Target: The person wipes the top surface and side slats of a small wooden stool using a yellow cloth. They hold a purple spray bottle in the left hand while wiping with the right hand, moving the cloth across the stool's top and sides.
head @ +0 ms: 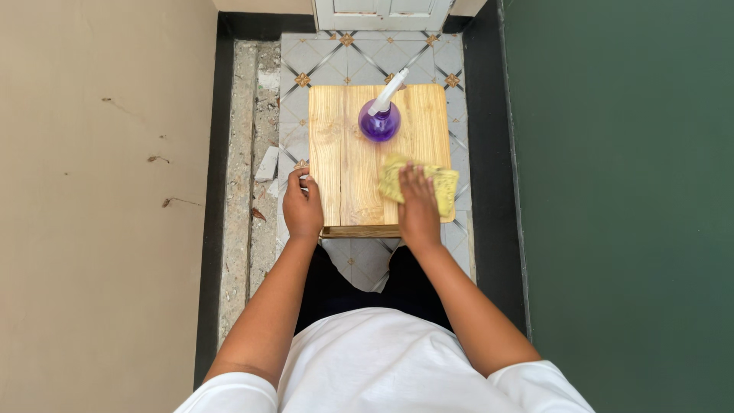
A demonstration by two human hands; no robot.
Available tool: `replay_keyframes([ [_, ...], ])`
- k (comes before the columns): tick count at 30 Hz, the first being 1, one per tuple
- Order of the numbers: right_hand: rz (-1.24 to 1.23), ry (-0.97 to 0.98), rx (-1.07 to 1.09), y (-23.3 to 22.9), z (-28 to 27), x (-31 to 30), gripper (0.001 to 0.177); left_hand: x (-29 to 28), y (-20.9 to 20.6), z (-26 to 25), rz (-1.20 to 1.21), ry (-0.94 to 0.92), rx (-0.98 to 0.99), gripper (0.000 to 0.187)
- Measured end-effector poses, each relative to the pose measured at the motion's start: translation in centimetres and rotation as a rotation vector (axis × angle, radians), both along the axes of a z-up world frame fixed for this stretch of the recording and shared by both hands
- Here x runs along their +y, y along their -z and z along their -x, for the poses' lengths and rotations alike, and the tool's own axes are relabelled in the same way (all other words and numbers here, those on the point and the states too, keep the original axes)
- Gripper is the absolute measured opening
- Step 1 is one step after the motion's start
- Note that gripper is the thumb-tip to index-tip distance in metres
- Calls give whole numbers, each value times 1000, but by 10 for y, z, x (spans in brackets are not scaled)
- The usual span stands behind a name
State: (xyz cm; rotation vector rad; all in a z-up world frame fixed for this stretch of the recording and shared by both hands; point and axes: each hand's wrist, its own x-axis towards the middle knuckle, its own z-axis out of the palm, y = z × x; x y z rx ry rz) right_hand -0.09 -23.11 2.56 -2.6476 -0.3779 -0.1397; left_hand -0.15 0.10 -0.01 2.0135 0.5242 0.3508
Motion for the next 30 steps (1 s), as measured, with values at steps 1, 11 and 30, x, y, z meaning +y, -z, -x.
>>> replay_keyframes([
  [1,-6,-37,-5,-5,8,3,66,-1,0,-2,0,0,-13,25],
  [11,-84,-148,328,-63,65,-39,56,-1,-3,-3,7,27,9,25],
  [30,235,191,22,19,-40,3,73,-2,-11,-3,-24,26,61,25],
])
